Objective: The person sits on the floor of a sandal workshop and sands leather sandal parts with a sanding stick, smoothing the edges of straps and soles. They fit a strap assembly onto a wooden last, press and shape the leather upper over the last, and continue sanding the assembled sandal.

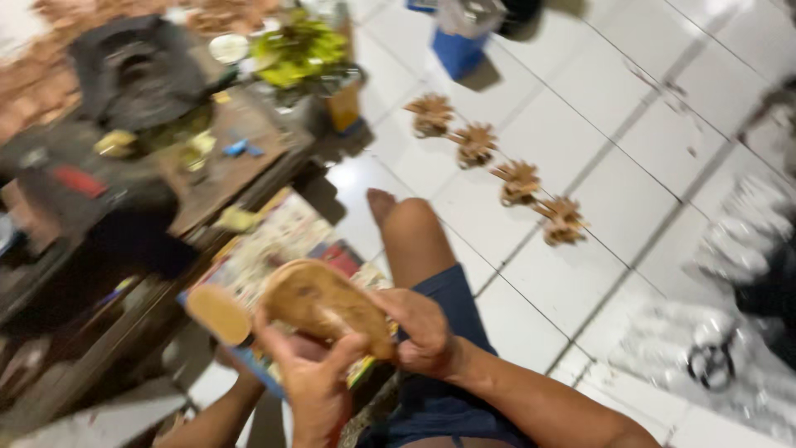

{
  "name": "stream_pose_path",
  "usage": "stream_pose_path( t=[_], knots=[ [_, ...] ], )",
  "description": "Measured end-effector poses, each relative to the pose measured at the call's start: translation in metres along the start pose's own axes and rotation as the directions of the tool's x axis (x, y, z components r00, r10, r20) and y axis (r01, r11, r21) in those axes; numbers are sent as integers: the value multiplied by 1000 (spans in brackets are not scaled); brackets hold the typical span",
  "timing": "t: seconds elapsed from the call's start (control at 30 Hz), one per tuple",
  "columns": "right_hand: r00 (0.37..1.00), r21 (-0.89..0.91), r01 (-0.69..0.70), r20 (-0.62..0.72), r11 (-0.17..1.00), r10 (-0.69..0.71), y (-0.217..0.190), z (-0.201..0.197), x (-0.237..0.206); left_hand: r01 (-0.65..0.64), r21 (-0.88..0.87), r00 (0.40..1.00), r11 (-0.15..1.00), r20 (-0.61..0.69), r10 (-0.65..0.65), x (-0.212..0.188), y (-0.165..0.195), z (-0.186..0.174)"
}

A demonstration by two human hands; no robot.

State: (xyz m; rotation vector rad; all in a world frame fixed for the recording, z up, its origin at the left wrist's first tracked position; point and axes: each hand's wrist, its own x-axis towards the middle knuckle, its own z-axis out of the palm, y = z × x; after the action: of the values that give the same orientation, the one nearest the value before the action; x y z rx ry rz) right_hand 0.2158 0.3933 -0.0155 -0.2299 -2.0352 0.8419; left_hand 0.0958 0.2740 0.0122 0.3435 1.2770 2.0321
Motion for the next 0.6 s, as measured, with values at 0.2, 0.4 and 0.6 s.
stream_pose_path(
  t=[0.2, 0.4, 0.6],
  knots=[
    [985, 161, -163, -35, 973, 170, 25, -70, -23, 111, -121, 984, 986, 154, -92, 18, -47, 11],
    [535, 152, -745, -445, 650, 718, 132, -104, -72, 484, 94, 785, 870, 393, -479, 4, -102, 52],
    [296, -316, -936, -474, 154, 829, 243, -194, -119, 647, 168, 638, 744, 414, -649, 5, -165, 96]
  ],
)
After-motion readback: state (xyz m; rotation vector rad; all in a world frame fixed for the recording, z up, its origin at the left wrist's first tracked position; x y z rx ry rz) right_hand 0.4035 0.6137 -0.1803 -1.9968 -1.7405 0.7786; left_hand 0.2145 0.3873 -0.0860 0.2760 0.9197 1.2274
